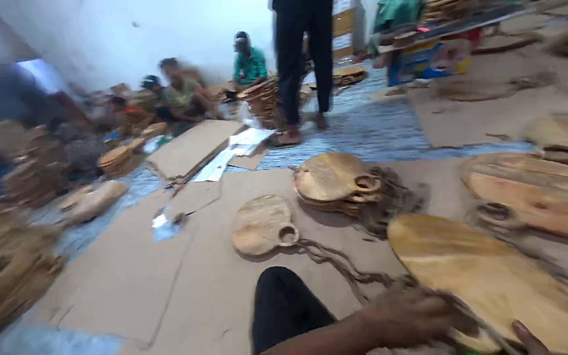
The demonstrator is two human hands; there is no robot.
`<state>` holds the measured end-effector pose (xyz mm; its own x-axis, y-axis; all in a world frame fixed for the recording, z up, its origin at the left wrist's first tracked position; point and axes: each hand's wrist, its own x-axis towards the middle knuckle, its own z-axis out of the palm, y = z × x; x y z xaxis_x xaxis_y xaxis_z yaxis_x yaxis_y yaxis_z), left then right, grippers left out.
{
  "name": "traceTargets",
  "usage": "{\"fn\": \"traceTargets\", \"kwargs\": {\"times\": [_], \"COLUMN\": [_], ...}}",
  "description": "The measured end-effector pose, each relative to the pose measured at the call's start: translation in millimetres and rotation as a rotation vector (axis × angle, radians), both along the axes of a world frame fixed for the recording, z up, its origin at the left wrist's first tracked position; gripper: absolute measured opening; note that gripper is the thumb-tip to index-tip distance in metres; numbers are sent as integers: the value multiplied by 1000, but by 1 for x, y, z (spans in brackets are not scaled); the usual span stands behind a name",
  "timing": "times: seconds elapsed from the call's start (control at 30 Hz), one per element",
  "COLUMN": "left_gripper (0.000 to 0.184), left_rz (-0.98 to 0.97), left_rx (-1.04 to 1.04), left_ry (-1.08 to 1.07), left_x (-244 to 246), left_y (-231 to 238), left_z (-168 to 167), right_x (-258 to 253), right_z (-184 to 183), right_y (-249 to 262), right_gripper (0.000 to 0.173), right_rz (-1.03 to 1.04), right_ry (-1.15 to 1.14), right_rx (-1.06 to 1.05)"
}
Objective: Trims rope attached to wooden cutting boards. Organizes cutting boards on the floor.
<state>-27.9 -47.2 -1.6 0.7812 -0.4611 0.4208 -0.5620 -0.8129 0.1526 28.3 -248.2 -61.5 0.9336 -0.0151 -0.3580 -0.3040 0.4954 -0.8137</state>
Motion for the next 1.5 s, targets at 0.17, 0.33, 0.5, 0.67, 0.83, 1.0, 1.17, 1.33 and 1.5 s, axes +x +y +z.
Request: {"fn": "traceTargets", "kwargs": {"times": [0.17,0.33,0.5,0.67,0.83,1.0,1.17,1.33,1.5], "left_gripper": [31,46,45,46,38,41,36,39,29], "left_rz": [211,161,208,472,633,767,458,485,524], "left_rx": [-176,-183,-145,-159,-43,33,243,138,50], "left_ry": [431,1032,1104,1077,1106,1019,977,794,666], "left_x": [-8,18,21,38,54,74,61,57,47], "left_y": [38,24,27,39,61,96,64,55,60], "left_z": [-38,-54,-60,-41,-35,-53,-81,-49,-36], "right_x": [59,166,270,266,123,45,46,51,47], "right_z": [16,12,20,27,-3,-14,-31,-31,-25], "right_y": [0,-17,-40,-57,-46,4,17,9,13], "right_gripper": [24,27,38,47,28,27,31,28,28], "right_rz": [-271,-301,-280,-262,68,321,468,397,433], "right_ry": [67,83,79,-83,25,231,226,195,137], "right_rx": [-37,-33,-228,-448,-352,-473,-562,-548,-519]}}
